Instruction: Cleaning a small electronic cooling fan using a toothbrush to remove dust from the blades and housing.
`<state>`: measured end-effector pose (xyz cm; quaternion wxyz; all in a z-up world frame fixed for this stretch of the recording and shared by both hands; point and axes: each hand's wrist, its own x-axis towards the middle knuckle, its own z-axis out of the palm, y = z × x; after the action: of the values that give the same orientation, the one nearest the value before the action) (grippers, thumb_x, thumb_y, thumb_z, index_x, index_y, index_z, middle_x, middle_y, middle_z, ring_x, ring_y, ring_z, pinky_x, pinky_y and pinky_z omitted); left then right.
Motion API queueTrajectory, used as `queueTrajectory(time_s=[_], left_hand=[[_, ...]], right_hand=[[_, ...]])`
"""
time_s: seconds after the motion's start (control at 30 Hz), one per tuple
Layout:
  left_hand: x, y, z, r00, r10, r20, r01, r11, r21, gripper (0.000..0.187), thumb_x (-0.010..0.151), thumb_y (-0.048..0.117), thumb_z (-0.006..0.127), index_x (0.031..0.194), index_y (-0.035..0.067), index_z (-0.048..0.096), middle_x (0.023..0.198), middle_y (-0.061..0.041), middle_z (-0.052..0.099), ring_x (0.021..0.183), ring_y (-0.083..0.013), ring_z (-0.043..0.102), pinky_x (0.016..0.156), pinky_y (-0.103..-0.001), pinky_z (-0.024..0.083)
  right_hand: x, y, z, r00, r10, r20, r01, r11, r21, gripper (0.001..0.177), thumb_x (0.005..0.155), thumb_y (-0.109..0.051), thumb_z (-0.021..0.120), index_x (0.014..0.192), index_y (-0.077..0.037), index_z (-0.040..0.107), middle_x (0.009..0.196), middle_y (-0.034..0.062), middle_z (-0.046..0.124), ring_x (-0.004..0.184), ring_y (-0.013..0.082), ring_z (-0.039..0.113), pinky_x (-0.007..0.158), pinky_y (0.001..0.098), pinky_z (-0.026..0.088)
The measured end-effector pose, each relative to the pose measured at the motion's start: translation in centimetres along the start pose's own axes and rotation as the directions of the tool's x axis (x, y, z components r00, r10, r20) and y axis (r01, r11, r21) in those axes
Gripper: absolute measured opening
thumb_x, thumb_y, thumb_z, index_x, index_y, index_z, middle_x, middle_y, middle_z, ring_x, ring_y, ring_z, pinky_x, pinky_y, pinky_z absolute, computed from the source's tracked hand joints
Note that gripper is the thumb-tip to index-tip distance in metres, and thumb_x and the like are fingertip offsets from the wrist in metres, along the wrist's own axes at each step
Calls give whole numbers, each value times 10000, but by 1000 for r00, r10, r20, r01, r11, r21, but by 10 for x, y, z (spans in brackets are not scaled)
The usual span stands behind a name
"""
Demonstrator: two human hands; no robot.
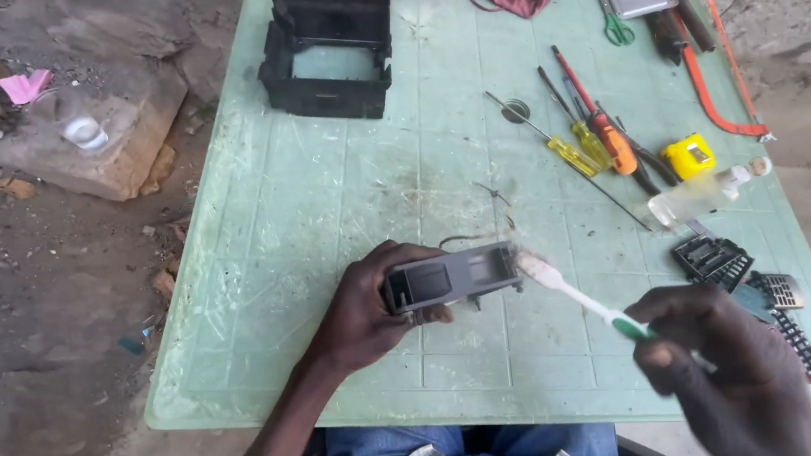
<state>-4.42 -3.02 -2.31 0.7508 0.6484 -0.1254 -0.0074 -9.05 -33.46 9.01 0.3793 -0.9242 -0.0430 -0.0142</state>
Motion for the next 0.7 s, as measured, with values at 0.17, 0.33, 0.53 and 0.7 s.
queueTrajectory(time_s=[0.17, 0.33, 0.53, 0.7], left_hand=[[1, 6, 0, 995, 70, 75, -76, 993, 87, 513, 719, -44, 877, 1178, 90, 693, 1090, -80, 666, 894, -226, 748, 731, -302, 614], [-2, 8, 2, 953, 257, 159, -299, 876, 379, 510, 756, 290, 914, 1194, 168, 684, 964, -22, 678, 874, -183, 629, 750, -308, 479], [-2, 7, 1, 954, 225, 201, -292, 853, 433, 528, 760, 313, 909, 1237, 231, 699, 940, 8, 688, 869, -176, 622, 752, -297, 448], [3, 8, 5, 922, 250, 294, -357, 843, 402, 565, 777, 257, 902, 1290, 260, 666, 1111, 21, 765, 839, -154, 560, 750, -322, 420]], right_hand=[[38, -23, -16, 975, -186, 121, 203, 969, -143, 178, 791, -233, 784, 940, -148, 834, 876, -26, 833, 683, 75, 720, 604, 227, 556], [54, -69, -7, 943, -271, 194, 318, 905, -282, 127, 812, -284, 776, 846, -215, 877, 722, -116, 853, 418, 61, 420, 434, 222, 383], [44, -77, 3, 836, -495, 237, 546, 708, -447, 150, 862, -331, 735, 938, -247, 834, 904, -83, 822, 675, 187, 770, 507, 383, 558], [32, -80, -2, 830, -452, 328, 558, 661, -502, 163, 914, -355, 665, 992, -287, 790, 714, -69, 759, 542, 214, 694, 445, 399, 473]])
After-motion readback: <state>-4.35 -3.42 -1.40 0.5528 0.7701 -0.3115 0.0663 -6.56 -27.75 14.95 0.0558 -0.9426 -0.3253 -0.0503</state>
